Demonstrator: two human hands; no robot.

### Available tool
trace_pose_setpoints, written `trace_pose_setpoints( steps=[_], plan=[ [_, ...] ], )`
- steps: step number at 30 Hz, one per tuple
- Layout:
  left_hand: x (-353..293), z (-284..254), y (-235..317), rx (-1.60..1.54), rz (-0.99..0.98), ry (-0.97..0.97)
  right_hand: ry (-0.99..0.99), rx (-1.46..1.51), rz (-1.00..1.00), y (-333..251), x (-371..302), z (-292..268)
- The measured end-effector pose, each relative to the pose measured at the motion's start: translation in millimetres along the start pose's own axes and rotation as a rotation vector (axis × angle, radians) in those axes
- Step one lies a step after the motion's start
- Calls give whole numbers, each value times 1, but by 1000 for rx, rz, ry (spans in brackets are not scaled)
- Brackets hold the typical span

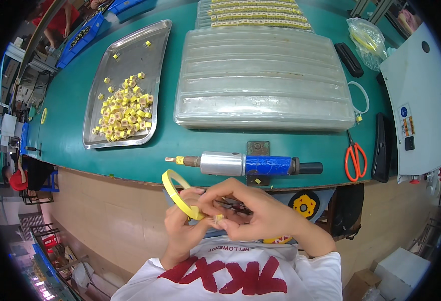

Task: The person picks up a transformer from a tray, wraps yellow tape around it, and cuts the tape with shears before placing it into a plastic tray, repeating the process for a second transformer.

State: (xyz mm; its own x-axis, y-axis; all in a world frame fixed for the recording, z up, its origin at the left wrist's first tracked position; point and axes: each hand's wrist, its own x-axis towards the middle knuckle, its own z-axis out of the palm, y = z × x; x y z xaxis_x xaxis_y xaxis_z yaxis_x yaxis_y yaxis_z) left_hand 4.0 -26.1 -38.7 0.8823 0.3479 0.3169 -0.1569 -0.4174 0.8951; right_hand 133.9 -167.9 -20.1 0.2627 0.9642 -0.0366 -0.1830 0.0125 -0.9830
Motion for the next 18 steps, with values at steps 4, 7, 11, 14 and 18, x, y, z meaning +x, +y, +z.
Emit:
trace_pose_setpoints(
  steps=[4, 7, 11, 14, 18],
  plan=[
    [-1, -2, 1, -269, -109, -22, -9, 211, -162, 11, 1, 0],
    [-2, -1, -1, -339, -112, -2, -3, 255, -204, 19, 1, 0],
    [-3, -3, -2, -296, -91, -1, -6, 229, -227, 25, 3, 0],
    [-5, -3, -2, -297, -109, 11, -9, 332, -238, 27, 4, 3],
    [-2, -4, -2, -257, -94, 4, 16, 234, -232, 29, 4, 2]
  ],
)
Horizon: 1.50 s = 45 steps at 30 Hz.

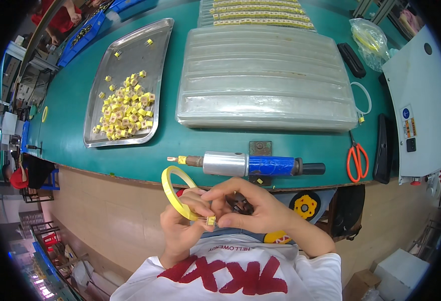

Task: The person picks up a transformer from a tray, wraps yellow tape around it, and cuts the tape with shears before placing it into a plastic tray, repeating the process for a second transformer.

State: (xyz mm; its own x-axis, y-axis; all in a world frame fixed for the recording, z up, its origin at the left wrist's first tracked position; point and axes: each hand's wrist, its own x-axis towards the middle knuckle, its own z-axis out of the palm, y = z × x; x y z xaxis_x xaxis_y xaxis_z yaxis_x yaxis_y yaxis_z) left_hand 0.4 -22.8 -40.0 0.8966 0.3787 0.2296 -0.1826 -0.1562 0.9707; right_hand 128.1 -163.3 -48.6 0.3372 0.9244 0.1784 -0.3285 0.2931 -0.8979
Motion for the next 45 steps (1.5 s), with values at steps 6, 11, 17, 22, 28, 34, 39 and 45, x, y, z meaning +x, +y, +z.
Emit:
trace_pose_setpoints(
  steps=[6, 11, 17, 22, 28, 34, 39, 45],
  plan=[
    [6, -1, 6, 286, 68, -36, 44, -18, 9, 4, 0, -1],
    [10, -7, 0, 136, 69, 36, 135, -36, 10, -4, 5, 8],
    [41, -14, -16, -70, 157, 405, 107, -149, -4, -8, 0, 9],
    [60, -15, -11, -115, 209, 365, 113, -168, 6, -10, -10, 7],
    [64, -16, -16, -22, 257, 335, 204, -106, 13, -5, -33, -8],
    [62, -13, -8, -58, 123, 265, 259, -106, 27, -7, -38, -10],
    [64, -14, -4, -90, 161, 220, 169, -503, 107, -25, -11, 10],
    [37, -39, 3, 183, -183, -4, 210, -651, -22, -32, -1, 16]
  ],
)
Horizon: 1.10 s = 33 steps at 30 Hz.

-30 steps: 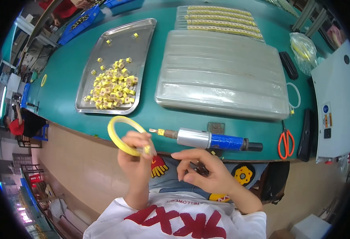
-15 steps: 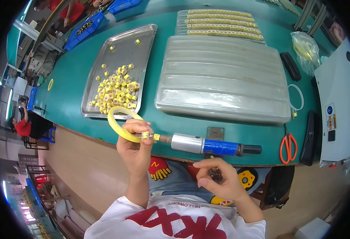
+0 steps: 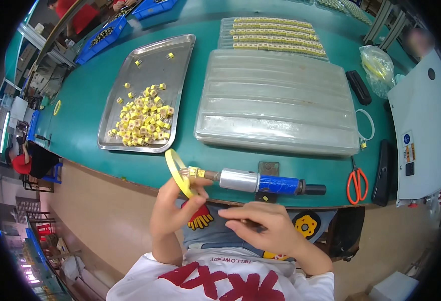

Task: The person picks up a transformer from a tray, wraps yellow tape around it, and cuts the tape with shears before placing it into a plastic tray, repeating the process for a second transformer.

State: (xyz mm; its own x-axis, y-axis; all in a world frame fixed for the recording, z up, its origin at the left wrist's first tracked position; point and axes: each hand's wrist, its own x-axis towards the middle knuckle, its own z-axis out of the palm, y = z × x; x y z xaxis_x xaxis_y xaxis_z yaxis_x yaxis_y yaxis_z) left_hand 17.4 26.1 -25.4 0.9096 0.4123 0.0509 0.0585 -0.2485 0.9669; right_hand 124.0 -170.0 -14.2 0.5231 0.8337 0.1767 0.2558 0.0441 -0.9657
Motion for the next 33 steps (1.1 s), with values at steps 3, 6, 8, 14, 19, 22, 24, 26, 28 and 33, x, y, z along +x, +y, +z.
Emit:
trace_pose_setpoints(
  steps=[3, 6, 8, 14, 19, 22, 24, 26, 28, 33],
  plan=[
    [-6, -4, 12, 198, 271, -232, -29, -13, 105, -13, 7, -2],
    [-13, -6, 16, 304, 346, -301, -91, -36, 91, -21, 18, -2],
    [-18, -6, 12, 308, 365, -290, -123, -74, 81, -30, 25, 2],
    [-17, -9, 19, 301, 401, -253, -122, -233, -176, -33, 39, 12],
    [-3, -6, 27, 57, 137, -216, -62, -721, -457, -65, 59, 9],
    [2, -10, 10, 89, 139, -327, -49, -692, -447, -67, 81, 3],
    [5, -3, 26, -109, 43, -270, -97, -627, -351, -73, 93, -5],
    [8, -1, 29, -310, -60, -298, -68, -431, -76, -73, 101, -8],
    [10, 2, 26, -310, -65, -299, -136, -330, 97, -83, 109, -15],
    [11, 7, 21, -344, -57, -271, -253, -347, 281, -85, 120, -27]
  ],
)
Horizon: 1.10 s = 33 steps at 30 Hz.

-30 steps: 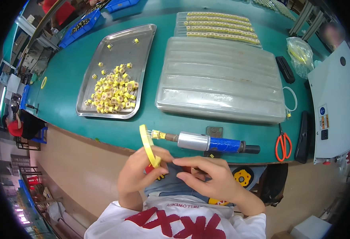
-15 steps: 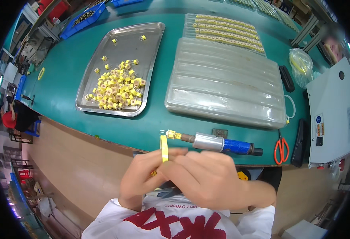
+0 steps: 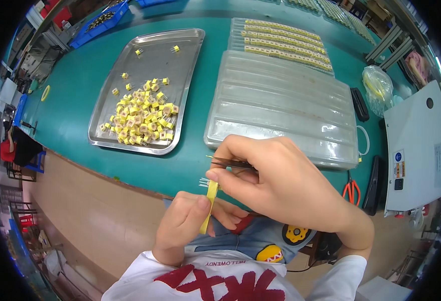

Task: The person picks up a transformer from a tray, wraps yellow tape around it, and cuts the tape with shears before placing it into a plastic tray, repeating the process for a second transformer.

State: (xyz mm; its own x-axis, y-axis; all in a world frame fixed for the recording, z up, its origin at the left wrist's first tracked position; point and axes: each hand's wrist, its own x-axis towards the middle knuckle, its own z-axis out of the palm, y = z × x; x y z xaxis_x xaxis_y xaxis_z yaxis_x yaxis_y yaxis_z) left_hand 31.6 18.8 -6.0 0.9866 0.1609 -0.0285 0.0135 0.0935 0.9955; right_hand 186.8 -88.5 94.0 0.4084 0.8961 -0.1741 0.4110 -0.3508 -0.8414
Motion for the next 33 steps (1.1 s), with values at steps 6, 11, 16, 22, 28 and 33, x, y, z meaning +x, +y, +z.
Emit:
trace_pose_setpoints(
  steps=[6, 11, 16, 22, 28, 33],
  plan=[
    [3, -1, -2, 41, -18, -18, -152, 71, 96, 14, 12, -6],
    [6, -4, -4, 104, 34, 2, -300, 186, 129, 13, 27, -13],
    [11, -8, -6, 101, 14, -28, -432, 397, 174, 28, 35, -13],
    [10, -10, -11, 104, -12, -34, -551, 554, 162, 42, 38, -6],
    [10, -9, -15, 82, 16, -46, -577, 498, 172, 56, 39, 1],
    [11, -10, -10, 62, -54, -71, -339, 231, 71, 37, 33, -16]
  ],
)
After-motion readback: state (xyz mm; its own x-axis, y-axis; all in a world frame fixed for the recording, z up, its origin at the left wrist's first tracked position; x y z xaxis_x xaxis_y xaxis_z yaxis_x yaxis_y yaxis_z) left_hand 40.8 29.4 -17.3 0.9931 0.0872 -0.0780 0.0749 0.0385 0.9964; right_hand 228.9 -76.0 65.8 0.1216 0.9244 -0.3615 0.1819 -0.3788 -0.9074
